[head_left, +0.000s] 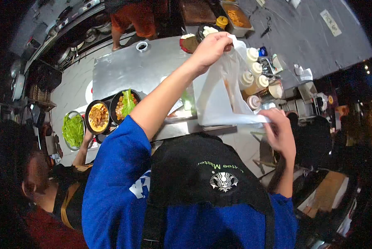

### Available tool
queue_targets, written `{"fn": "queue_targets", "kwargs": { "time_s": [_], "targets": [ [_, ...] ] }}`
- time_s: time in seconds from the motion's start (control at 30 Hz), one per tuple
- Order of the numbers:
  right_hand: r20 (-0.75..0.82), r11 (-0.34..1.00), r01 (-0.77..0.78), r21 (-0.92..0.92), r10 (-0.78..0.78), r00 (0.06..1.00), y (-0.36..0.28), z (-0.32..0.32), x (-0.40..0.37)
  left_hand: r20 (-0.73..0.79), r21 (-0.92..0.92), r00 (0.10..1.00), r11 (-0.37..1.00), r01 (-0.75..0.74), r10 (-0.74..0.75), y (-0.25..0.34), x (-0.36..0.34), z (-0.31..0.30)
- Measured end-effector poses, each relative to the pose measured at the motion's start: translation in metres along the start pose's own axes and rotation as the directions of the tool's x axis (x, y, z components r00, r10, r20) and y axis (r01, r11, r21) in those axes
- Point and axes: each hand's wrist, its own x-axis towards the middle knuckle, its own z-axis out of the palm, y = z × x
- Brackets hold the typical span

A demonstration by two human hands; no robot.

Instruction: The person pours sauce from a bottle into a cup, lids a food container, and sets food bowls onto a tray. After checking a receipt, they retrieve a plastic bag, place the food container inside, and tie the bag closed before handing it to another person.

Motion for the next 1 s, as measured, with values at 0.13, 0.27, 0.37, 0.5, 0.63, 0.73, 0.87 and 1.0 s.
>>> {"fn": "queue_targets", "kwargs": {
  "time_s": [0.13, 0.27, 0.37, 0.5, 0.63, 0.73, 0.87, 1.0],
  "targets": [
    [-0.134, 0.985, -0.017, 0.17, 0.04, 0.99, 0.007, 0.001, 0.008, -0.049, 0.017, 0.999, 1.0, -0.001, 0.001, 0.022, -0.002, -0.002],
    [-0.212, 0.904, 0.102, 0.415, -0.013, 0.977, 0.03, 0.022, 0.019, 0.024, 0.341, 0.999, 0.94, -0.033, 0.027, 0.037, -0.036, -0.003],
    [-0.134, 0.917, 0.105, 0.385, -0.057, 0.989, 0.038, 0.019, 0.025, 0.053, 0.244, 0.998, 0.969, -0.041, 0.029, 0.033, -0.054, 0.003],
    [-0.086, 0.975, 0.171, 0.144, -0.16, 0.983, 0.028, -0.004, 0.018, 0.002, 0.284, 1.0, 0.959, -0.009, 0.009, 0.031, -0.068, 0.003],
    [-0.371, 0.931, -0.172, 0.321, 0.291, 0.882, 0.103, -0.049, -0.011, -0.133, 0.235, 0.99, 0.972, -0.01, 0.042, 0.025, -0.069, -0.001],
    [-0.454, 0.811, -0.582, 0.062, 0.542, 0.707, 0.234, -0.027, -0.011, -0.186, 0.205, 0.982, 0.978, 0.028, 0.01, 0.027, -0.066, 0.011],
    [-0.408, 0.852, -0.496, -0.167, 0.398, 0.822, 0.34, 0.048, 0.026, -0.196, 0.21, 0.979, 0.978, -0.017, 0.059, 0.026, -0.058, 0.022],
    [-0.457, 0.827, -0.553, -0.095, 0.457, 0.763, 0.357, 0.056, 0.045, -0.278, 0.278, 0.957, 0.961, 0.001, 0.079, 0.022, -0.054, 0.029]
  ]
}}
